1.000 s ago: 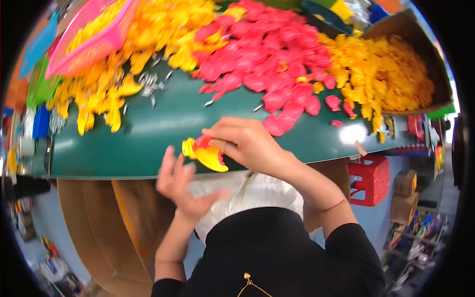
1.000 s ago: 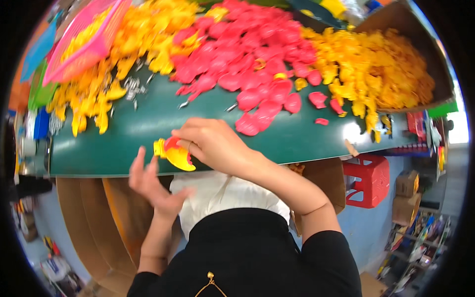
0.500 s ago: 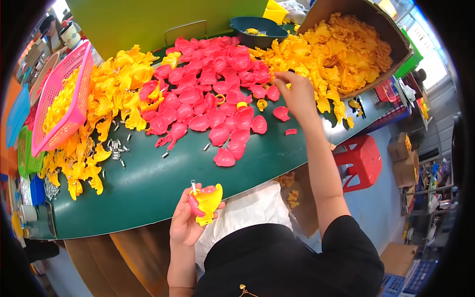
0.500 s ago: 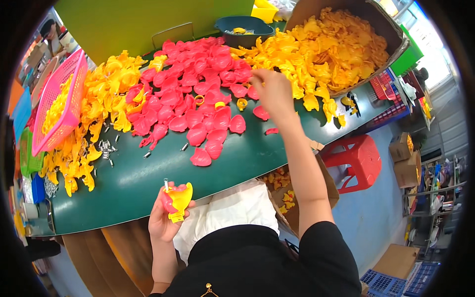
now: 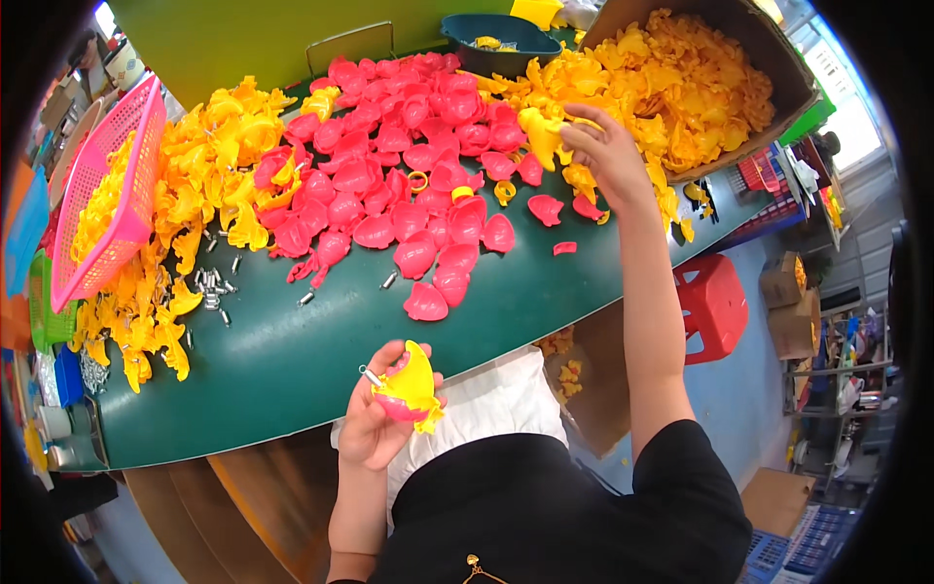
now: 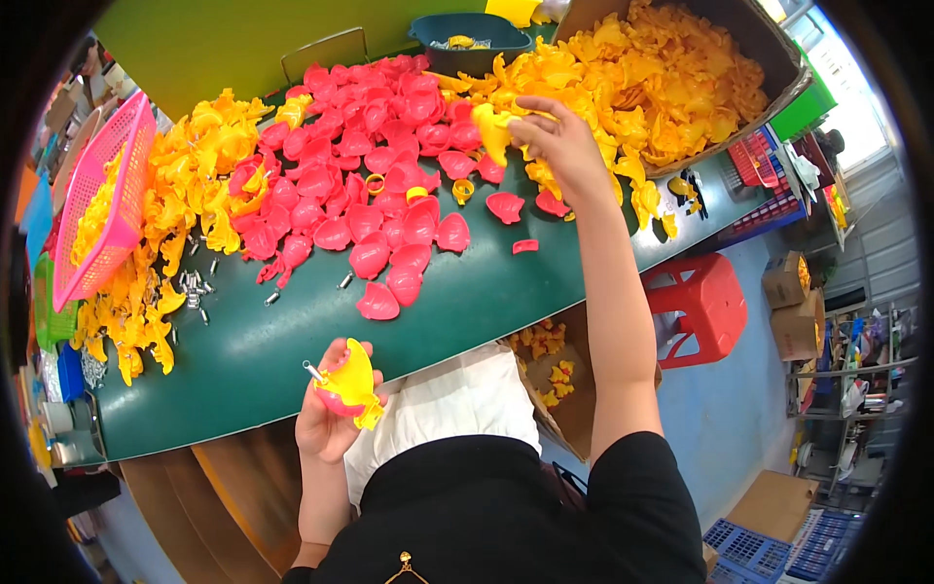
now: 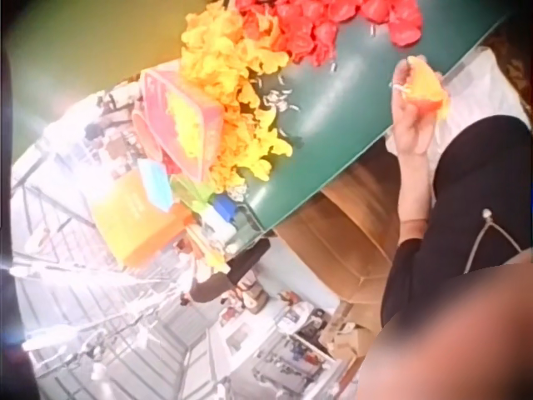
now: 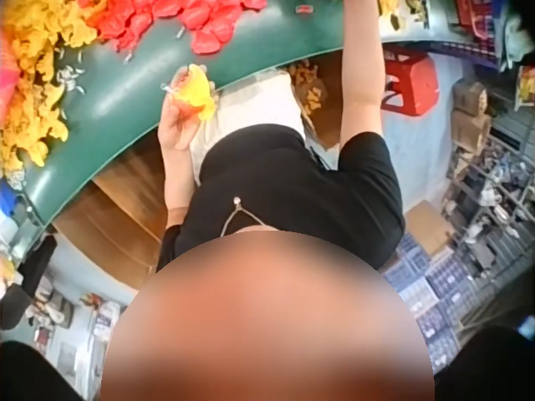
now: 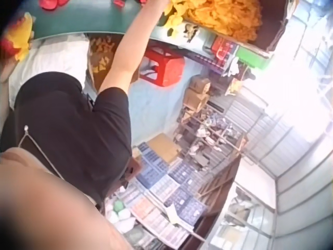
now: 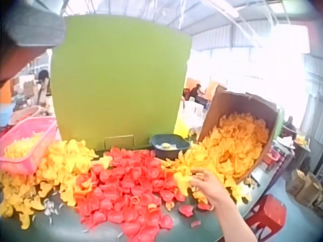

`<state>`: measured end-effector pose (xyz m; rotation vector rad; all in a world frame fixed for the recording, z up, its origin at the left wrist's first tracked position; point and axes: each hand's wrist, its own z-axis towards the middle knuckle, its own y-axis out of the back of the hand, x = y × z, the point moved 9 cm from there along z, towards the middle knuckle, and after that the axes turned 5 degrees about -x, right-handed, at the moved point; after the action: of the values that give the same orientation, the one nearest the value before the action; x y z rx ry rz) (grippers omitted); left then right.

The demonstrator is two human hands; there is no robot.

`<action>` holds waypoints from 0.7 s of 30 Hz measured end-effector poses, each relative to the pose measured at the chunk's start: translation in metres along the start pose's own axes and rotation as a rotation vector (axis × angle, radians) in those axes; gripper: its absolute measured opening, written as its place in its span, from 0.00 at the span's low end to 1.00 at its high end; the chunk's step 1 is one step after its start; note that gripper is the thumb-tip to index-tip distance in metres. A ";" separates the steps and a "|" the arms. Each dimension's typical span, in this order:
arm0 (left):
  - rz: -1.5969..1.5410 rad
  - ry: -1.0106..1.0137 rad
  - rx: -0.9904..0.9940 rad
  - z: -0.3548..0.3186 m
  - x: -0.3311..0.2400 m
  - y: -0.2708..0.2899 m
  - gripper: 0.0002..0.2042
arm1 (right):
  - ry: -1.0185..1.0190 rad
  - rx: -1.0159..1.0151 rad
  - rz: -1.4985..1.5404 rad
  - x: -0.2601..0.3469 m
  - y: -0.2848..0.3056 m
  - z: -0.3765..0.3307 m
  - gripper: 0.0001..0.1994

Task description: Assembling small plastic toys by attaching yellow and pink petal-like pieces to a yellow base.

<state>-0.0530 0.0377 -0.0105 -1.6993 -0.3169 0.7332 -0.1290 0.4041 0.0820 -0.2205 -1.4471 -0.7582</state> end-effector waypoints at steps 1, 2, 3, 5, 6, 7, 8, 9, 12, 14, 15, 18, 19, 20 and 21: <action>0.029 -0.019 -0.023 0.001 0.000 0.002 0.39 | -0.112 0.119 0.319 -0.005 -0.012 -0.023 0.22; -0.022 -0.027 -0.037 0.003 0.001 0.000 0.44 | -0.232 0.239 0.640 -0.004 -0.026 -0.050 0.25; -0.032 -0.031 -0.057 0.004 0.000 0.002 0.44 | -0.356 0.196 0.710 -0.002 -0.035 -0.081 0.27; 0.032 -0.021 -0.052 0.006 0.003 0.002 0.44 | -0.406 0.237 0.686 -0.016 -0.036 -0.129 0.25; 0.013 -0.016 -0.064 0.008 0.005 0.003 0.44 | -0.399 0.199 0.569 -0.026 -0.034 -0.150 0.24; 0.006 -0.012 -0.084 0.008 0.007 0.004 0.44 | -0.278 0.140 0.337 -0.027 -0.030 -0.166 0.19; 0.013 -0.004 -0.056 0.010 0.008 0.002 0.44 | -0.222 0.072 0.106 -0.020 -0.031 -0.184 0.18; 0.023 0.004 -0.028 0.011 0.010 0.000 0.44 | -0.161 0.007 -0.123 -0.012 -0.029 -0.195 0.16; 0.071 0.006 -0.067 0.012 0.011 -0.004 0.44 | 0.280 0.036 -0.670 0.022 -0.041 -0.209 0.18; 0.161 -0.012 -0.095 0.011 0.008 -0.002 0.45 | 0.381 0.139 -0.671 0.038 -0.041 -0.200 0.18; 0.168 -0.016 -0.104 0.010 0.008 -0.002 0.45 | 0.489 0.236 -0.676 0.045 -0.045 -0.195 0.19; 0.151 -0.006 -0.104 0.011 0.009 0.000 0.46 | 0.554 0.648 -0.586 0.040 -0.069 -0.177 0.26; 0.158 -0.010 -0.113 0.010 0.010 0.000 0.46 | 0.545 0.760 -0.576 0.031 -0.077 -0.172 0.27; 0.136 -0.002 -0.101 0.010 0.010 -0.002 0.46 | 0.514 0.813 -0.530 0.018 -0.084 -0.167 0.27; 0.114 0.007 -0.090 0.010 0.011 -0.005 0.46 | 0.521 0.817 -0.517 0.018 -0.085 -0.167 0.27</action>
<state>-0.0500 0.0530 -0.0100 -1.8156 -0.2533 0.8069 -0.0442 0.2391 0.0485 0.9418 -1.1980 -0.5115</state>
